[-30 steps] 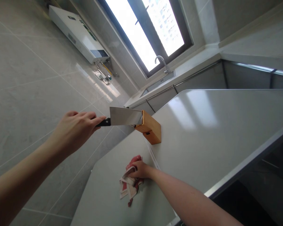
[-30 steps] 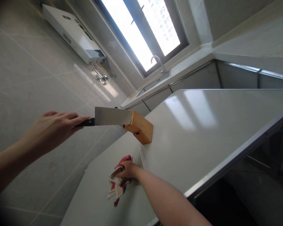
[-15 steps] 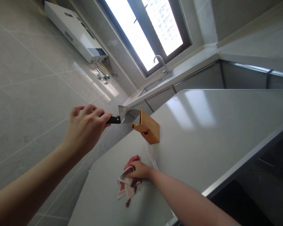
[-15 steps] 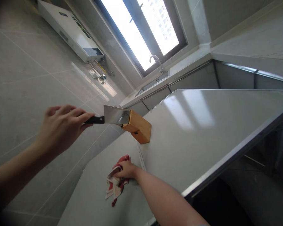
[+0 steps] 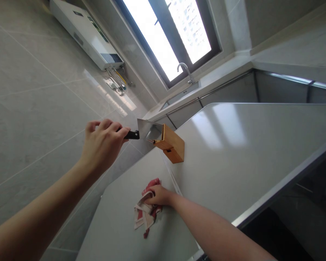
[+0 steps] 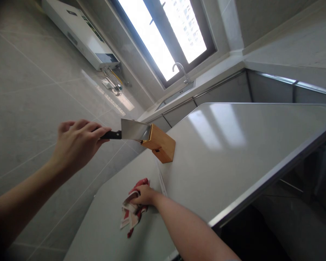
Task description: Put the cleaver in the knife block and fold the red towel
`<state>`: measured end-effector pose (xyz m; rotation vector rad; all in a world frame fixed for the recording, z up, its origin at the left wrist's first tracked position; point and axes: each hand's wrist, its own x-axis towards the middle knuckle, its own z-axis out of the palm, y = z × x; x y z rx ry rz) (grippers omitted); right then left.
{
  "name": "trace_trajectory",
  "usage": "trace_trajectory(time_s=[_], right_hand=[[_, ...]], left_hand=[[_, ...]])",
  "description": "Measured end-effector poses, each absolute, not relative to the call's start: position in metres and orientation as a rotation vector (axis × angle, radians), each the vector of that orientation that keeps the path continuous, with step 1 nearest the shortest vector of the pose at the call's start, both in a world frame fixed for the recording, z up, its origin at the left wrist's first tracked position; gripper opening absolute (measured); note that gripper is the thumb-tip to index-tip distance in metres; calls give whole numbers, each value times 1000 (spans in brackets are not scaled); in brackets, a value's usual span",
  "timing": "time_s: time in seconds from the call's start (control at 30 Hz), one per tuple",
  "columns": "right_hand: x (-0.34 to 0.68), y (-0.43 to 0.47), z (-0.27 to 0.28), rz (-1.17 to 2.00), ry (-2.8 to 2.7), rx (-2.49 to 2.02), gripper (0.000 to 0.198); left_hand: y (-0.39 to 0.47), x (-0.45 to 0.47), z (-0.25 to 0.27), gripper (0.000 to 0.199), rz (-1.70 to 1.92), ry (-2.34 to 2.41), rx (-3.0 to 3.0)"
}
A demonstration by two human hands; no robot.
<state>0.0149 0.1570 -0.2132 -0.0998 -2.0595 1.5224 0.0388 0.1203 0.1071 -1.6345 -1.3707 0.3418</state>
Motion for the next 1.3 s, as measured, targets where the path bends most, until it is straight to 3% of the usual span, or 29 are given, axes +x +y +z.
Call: trace_trajectory(time_s=[1.3], right_hand=[[13,157,-216,1494,-2056,-91,34]], left_hand=[[120,41,114,25,563,-1363,-1555]])
